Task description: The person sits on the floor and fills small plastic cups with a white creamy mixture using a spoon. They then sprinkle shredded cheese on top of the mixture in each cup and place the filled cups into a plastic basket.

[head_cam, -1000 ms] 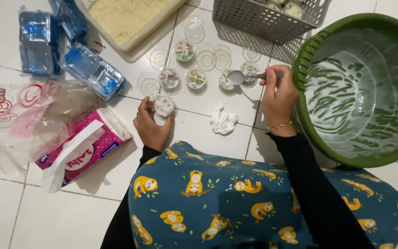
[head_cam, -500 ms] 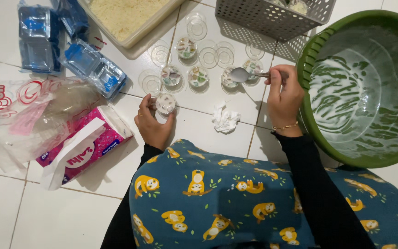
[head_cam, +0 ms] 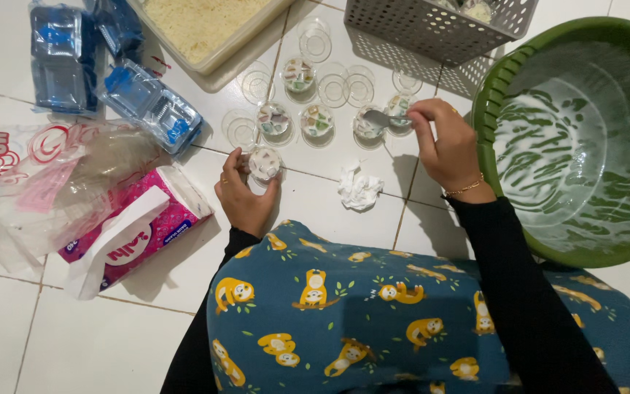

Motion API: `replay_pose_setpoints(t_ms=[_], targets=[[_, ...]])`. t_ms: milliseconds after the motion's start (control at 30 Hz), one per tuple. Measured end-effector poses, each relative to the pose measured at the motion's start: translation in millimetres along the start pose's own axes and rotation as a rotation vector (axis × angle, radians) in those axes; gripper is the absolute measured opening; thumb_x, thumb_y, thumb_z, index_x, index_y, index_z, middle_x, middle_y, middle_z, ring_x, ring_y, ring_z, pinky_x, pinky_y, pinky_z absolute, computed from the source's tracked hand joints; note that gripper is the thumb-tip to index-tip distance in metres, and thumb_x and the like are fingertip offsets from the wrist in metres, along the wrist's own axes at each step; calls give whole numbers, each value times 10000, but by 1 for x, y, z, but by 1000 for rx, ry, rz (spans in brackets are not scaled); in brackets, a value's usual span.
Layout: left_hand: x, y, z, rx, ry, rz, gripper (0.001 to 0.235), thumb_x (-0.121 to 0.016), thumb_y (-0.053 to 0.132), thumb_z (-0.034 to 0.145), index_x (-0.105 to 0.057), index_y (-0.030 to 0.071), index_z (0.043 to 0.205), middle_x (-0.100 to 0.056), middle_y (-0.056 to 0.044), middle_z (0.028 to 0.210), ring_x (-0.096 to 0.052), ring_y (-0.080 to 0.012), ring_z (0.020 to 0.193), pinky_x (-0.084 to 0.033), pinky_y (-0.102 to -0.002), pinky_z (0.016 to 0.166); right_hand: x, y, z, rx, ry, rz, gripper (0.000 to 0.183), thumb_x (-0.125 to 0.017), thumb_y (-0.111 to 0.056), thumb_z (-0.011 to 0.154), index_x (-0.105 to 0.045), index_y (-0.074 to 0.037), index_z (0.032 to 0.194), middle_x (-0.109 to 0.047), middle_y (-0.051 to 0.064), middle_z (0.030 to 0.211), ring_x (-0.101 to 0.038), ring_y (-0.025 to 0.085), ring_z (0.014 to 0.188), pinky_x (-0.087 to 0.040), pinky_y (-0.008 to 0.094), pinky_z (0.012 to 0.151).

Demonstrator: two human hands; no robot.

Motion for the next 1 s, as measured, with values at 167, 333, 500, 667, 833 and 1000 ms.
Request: replay_pose_setpoints(t_ms=[167,333,500,667,833,1000], targets=[[0,3,1,-8,14,5,882,-897,191,680,-467,119,1447,-656,-65,1208,-652,-276,1054,-400,-447,963,-7,22,-12,-262,128,253,132,-510,-41,1156,-594,55,1122,-656,172,905,-687,272,784,-589,374,752],[-1,3,0,-14,33,8,876,-890,205,673,-478,130,1443,-655,-38,1204,-653,-247,1048,-405,-424,957,-6,25,-14,-467,269,348,146,-494,-75,1159,-567,41,1109,-672,175,875,-702,231,745,-614,337,735],[0,3,1,-8,29,0,877,-893,190,661,-490,112,1436,-667,-59,1191,-660,-275,1019,-412,-447,937,-4,17,-14,-591,288,360,144,-468,-58,1145,-557,40,1090,-658,163,848,-705,211,730,-634,328,721],[-3,0,0,-17,51,0,899,-911,239,642,-501,111,1431,-678,-67,1181,-668,-278,1005,-422,-441,940,-11,23,-24,-623,351,378,162,-474,-96,1144,-559,31,1092,-657,179,820,-709,214,693,-657,345,705],[-2,-1,1,-30,71,3,934,-928,268,612,-510,110,1432,-693,-81,1172,-677,-296,990,-439,-454,930,-17,27,-32,-616,359,368,150,-487,-91,1160,-541,40,1112,-645,179,788,-687,217,665,-652,344,692],[2,9,1,-6,46,-16,910,-916,234,640,-492,122,1437,-685,-41,1200,-670,-248,991,-428,-428,928,-21,32,-37,-690,418,377,141,-479,-107,1145,-561,2,1106,-673,186,815,-712,204,663,-678,325,663]])
Point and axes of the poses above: each hand's wrist, its own z-axis towards the middle knuckle, its own x-axis out of the back of the hand, y = z × x, the point moved 2 cm from there along z, towards the middle knuckle
